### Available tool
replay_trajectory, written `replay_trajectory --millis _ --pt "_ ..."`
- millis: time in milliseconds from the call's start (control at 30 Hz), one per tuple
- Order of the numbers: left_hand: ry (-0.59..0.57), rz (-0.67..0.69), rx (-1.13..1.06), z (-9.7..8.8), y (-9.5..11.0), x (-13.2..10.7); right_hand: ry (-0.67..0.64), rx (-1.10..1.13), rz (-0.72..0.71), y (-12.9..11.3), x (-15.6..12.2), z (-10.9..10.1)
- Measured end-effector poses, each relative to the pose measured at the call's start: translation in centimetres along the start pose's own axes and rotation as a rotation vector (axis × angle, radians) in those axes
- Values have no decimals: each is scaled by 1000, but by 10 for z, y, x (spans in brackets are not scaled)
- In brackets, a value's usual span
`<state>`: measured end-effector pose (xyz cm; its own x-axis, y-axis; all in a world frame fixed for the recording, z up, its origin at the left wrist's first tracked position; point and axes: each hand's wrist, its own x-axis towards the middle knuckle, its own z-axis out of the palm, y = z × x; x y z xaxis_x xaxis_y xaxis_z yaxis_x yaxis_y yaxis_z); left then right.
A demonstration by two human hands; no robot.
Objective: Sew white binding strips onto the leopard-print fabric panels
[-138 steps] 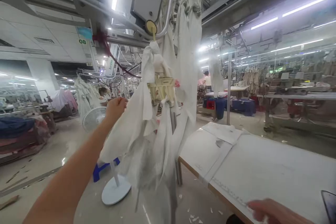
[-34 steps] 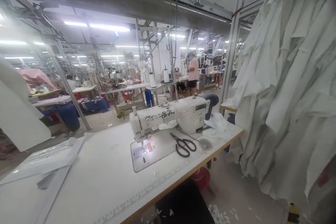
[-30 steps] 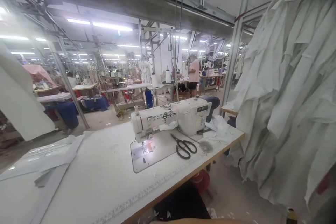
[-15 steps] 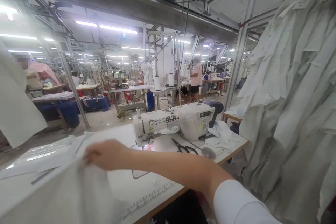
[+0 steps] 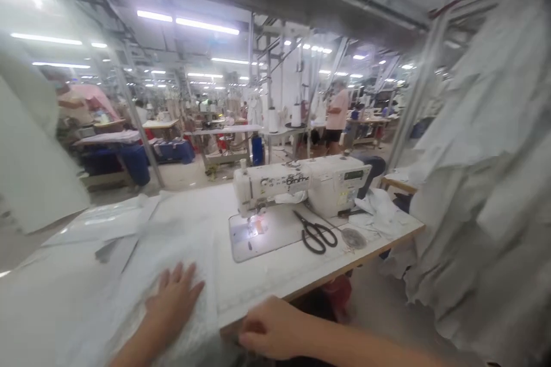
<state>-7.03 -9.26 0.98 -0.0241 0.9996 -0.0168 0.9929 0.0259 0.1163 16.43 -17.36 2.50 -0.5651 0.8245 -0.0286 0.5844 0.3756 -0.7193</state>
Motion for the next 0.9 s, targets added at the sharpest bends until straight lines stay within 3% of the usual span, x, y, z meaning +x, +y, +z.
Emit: replay_trajectory --millis 33,100,200,367,467,567,633,667,767,800,833,900 --pt "-31 7 16 0 5 -5 -11 77 51 15 -11 16" --pt "-59 24 9 -1 12 -11 120 220 96 43 -22 44" --pt "-84 -18 -2 -1 13 -7 235 409 133 65 -12 78" --pt "-70 11 5 -3 6 19 113 604 59 54 18 114" --pt "-57 82 23 -7 7 42 67 669 65 43 11 120" --pt "-46 158 39 -8 14 64 -118 848 30 35 -12 105" --pt "-31 184 47 -4 21 75 -182 911 -34 32 -24 81" --pt "-23 194 49 -2 26 79 -129 875 -65 31 -27 65" --pt "-3 232 52 7 42 80 315 420 -78 33 -22 14" --pt "-2 246 51 10 47 76 408 262 -61 34 -19 1" --pt "-3 260 50 13 52 71 435 143 -70 37 -17 -7" --pt "-11 284 49 18 59 55 296 47 -188 41 -20 -7"
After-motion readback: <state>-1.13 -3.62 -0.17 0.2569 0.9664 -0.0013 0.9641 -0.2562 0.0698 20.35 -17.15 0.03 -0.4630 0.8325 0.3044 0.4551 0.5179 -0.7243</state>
